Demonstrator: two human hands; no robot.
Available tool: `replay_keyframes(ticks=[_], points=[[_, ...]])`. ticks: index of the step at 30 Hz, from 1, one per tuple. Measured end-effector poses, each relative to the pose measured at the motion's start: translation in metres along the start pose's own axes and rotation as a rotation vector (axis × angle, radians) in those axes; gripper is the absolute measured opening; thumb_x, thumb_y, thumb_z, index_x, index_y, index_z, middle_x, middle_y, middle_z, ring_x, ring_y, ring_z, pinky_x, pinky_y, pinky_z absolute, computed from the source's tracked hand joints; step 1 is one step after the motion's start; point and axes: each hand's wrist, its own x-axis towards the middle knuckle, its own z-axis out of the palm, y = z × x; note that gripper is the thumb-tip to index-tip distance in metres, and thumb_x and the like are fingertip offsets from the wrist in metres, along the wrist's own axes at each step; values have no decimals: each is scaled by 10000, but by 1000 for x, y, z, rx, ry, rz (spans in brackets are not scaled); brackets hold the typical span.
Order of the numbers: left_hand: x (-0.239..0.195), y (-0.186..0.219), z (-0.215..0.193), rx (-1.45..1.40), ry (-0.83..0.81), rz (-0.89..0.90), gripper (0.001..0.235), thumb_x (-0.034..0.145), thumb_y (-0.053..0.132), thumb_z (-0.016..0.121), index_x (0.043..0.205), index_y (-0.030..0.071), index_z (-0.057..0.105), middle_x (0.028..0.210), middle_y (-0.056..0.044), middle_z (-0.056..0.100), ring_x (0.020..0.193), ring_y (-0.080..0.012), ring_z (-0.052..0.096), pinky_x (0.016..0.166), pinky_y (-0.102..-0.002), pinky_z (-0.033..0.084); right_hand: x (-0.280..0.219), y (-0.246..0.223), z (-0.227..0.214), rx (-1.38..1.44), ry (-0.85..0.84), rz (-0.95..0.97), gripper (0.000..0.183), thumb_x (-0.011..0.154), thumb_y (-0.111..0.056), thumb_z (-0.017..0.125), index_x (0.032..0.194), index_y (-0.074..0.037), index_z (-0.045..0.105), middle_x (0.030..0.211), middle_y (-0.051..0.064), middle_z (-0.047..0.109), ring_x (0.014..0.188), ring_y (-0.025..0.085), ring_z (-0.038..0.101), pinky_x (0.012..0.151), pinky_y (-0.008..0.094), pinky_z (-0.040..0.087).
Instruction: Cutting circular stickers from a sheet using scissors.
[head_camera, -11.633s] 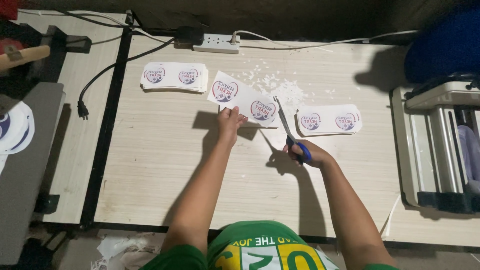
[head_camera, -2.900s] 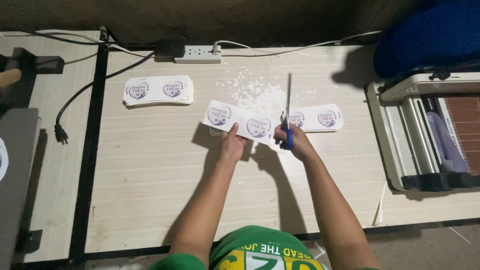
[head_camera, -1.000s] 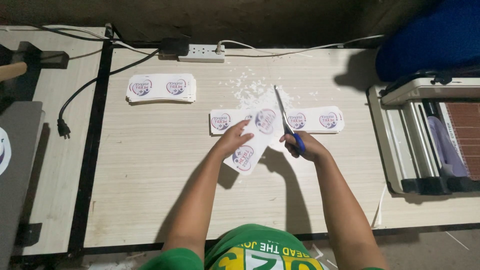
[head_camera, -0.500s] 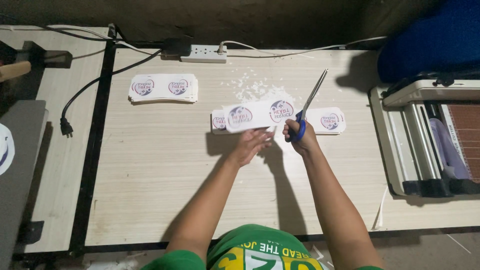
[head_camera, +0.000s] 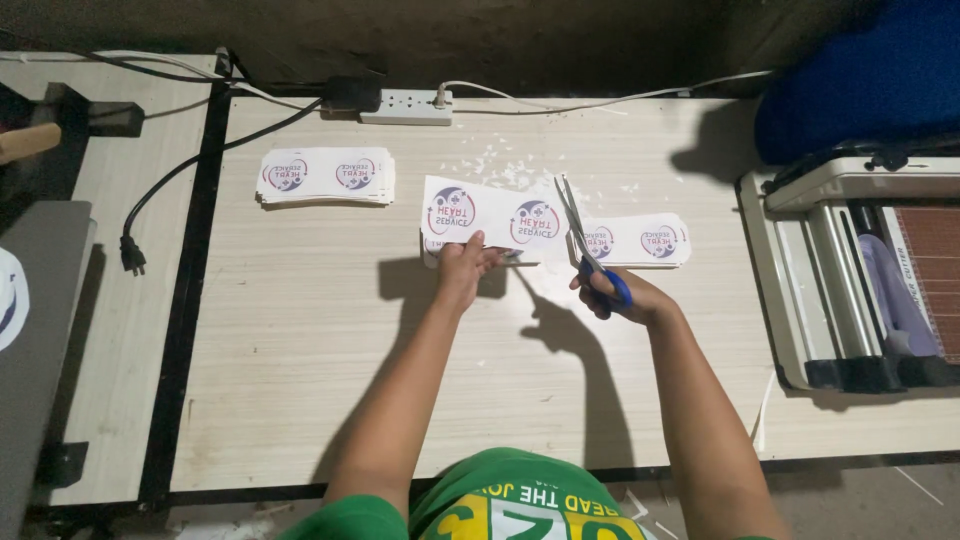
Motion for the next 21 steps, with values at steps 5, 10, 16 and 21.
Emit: replay_keyframes(ticks=[5,10,16,21], points=[[2,1,-6,45,-13,33,264,1036,211,569,1049,-47,625,966,-199,718,842,-226,737,739,-351,665,-3,-2,-11,-20,-31,13,895,616,-780,777,1056,-9,661,665,39,548,539,136,518,456,275,401],[5,-2,-10,40,-39,32,270,1034,210,556,1056,-51,623,960,-204,726,847,-236,747,735,-348,669,-1,-4,-12,-84,-32,-3,830,645,-748,784,998,-6,670,586,17,518,472,128,483,411,267,362],[4,3,-13,15,-48,47,240,1036,178,545,1098,-43,614,993,-190,718,848,-217,734,736,-337,661,1,3,-17,-148,69,74,779,643,-690,823,945,10,665,553,16,504,432,133,463,379,278,345],[5,8,-17,57,-58,23,231,1023,172,555,1112,-29,625,1002,-145,740,843,-176,734,691,-289,630,-4,0,-17,-167,6,85,857,626,-728,807,1004,29,666,581,16,510,457,128,464,403,267,350]])
